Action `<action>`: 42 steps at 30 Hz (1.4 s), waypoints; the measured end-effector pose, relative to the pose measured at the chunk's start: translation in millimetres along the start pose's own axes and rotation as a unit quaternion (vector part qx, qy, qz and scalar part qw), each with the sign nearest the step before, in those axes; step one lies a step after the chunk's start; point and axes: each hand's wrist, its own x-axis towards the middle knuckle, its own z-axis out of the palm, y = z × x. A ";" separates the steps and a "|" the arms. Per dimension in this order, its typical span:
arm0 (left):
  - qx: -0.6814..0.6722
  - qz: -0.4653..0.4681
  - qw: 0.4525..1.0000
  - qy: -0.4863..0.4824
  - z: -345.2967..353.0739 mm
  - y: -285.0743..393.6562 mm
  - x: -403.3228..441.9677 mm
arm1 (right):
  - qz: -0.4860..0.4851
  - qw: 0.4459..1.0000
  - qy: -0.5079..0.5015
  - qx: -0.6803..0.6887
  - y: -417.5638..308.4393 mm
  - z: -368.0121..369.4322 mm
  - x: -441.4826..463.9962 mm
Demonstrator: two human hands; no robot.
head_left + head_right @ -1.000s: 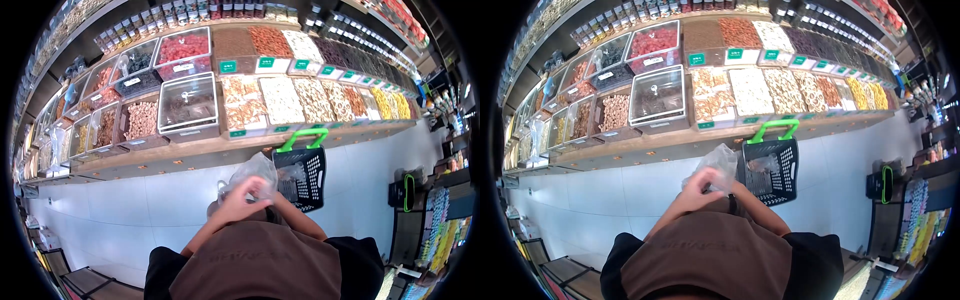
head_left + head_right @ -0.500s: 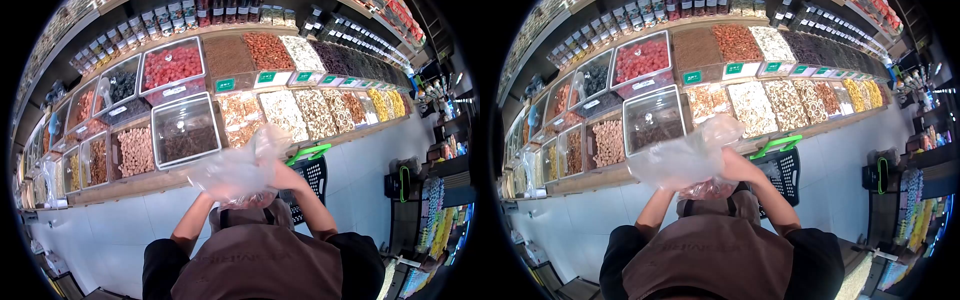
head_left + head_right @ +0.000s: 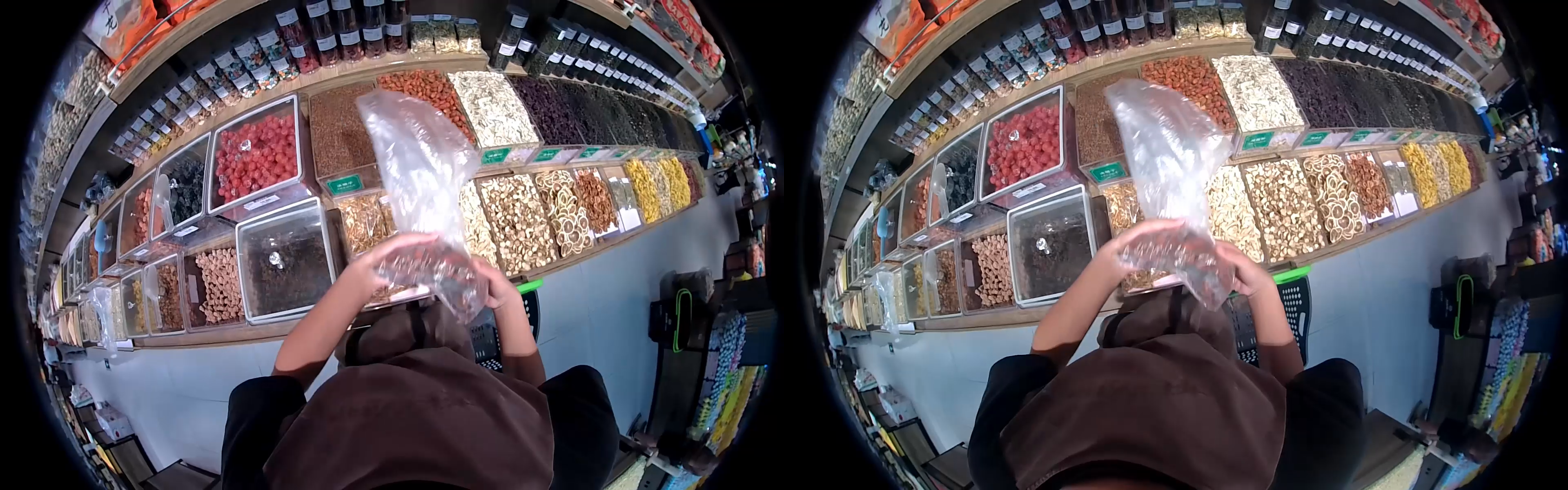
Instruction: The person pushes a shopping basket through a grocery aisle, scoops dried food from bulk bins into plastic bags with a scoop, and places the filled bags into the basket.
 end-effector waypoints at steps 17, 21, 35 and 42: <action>0.336 0.322 0.852 0.241 -28.6 182.1 100.5 | 0.046 0.992 -0.079 0.088 -161.1 -110.9 214.3; 0.531 0.412 0.642 0.369 -23.2 180.0 112.9 | -0.066 0.963 0.161 -0.208 -175.5 -47.4 175.1; 0.637 0.373 0.493 0.460 20.4 225.7 142.6 | -0.290 0.827 0.237 -0.420 -161.5 -69.8 190.9; 0.684 0.304 0.572 0.336 -14.4 235.0 162.5 | -0.277 0.765 0.285 -0.507 -161.9 -79.3 186.5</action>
